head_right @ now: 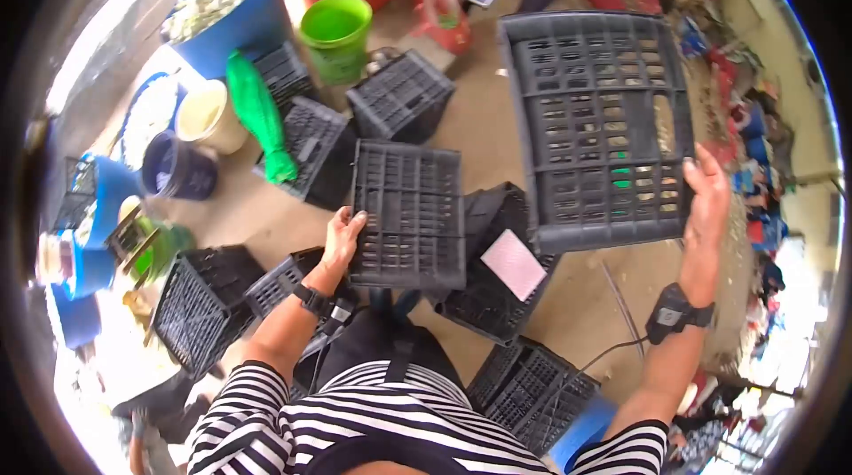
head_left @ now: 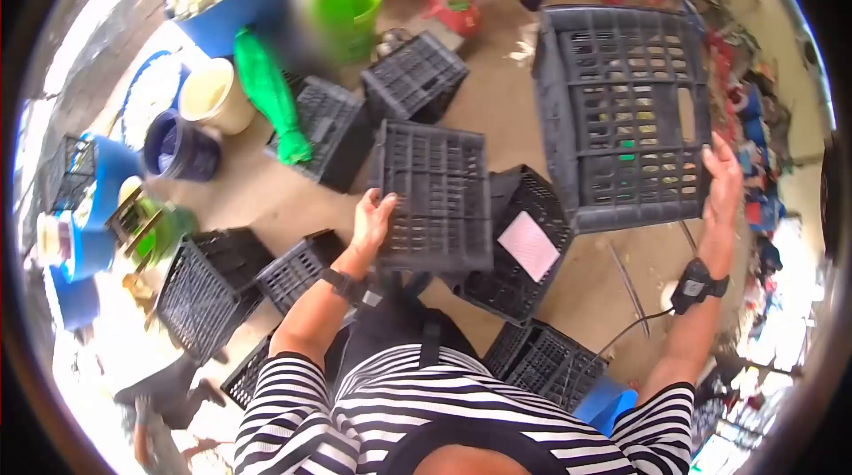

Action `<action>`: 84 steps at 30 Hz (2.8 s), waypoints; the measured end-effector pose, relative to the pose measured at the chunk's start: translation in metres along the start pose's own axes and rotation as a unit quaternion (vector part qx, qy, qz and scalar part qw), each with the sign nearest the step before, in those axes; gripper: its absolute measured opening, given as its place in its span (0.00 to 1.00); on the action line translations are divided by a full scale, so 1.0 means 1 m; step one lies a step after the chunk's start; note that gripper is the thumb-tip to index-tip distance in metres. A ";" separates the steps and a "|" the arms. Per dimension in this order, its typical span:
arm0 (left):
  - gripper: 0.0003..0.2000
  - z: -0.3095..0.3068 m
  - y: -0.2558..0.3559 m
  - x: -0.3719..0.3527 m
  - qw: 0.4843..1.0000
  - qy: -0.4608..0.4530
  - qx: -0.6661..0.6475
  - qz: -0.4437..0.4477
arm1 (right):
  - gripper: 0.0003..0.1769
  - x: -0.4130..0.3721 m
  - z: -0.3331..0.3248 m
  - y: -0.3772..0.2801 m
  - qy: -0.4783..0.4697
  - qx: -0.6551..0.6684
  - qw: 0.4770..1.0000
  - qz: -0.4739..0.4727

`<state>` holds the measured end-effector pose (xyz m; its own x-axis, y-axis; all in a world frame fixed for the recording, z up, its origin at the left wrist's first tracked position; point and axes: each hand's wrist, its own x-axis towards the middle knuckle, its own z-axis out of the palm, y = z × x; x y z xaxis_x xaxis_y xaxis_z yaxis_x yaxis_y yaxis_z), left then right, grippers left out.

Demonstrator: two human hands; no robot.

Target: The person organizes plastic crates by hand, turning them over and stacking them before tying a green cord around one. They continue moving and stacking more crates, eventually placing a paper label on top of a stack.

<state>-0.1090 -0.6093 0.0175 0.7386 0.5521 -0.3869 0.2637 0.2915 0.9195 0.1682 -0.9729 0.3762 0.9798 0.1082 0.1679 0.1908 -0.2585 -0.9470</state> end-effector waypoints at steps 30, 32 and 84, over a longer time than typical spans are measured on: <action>0.32 0.017 0.131 0.122 0.921 -0.245 -0.296 -0.064 | 0.17 -0.069 -0.010 -0.087 -0.362 -0.111 0.917 -0.125; 0.26 0.020 0.169 0.083 0.918 -0.272 -0.247 -0.149 | 0.17 -0.074 -0.016 -0.080 -0.429 -0.078 0.895 -0.097; 0.25 0.173 0.081 0.252 0.972 -0.188 0.127 0.068 | 0.41 0.042 0.220 0.312 0.033 0.458 0.868 0.188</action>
<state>0.2065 -0.5818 0.0063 0.9390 0.2342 -0.2518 0.2575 0.0063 0.9663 0.2561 -0.8376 0.0275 0.9698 0.1191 -0.2128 -0.2405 0.6111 -0.7542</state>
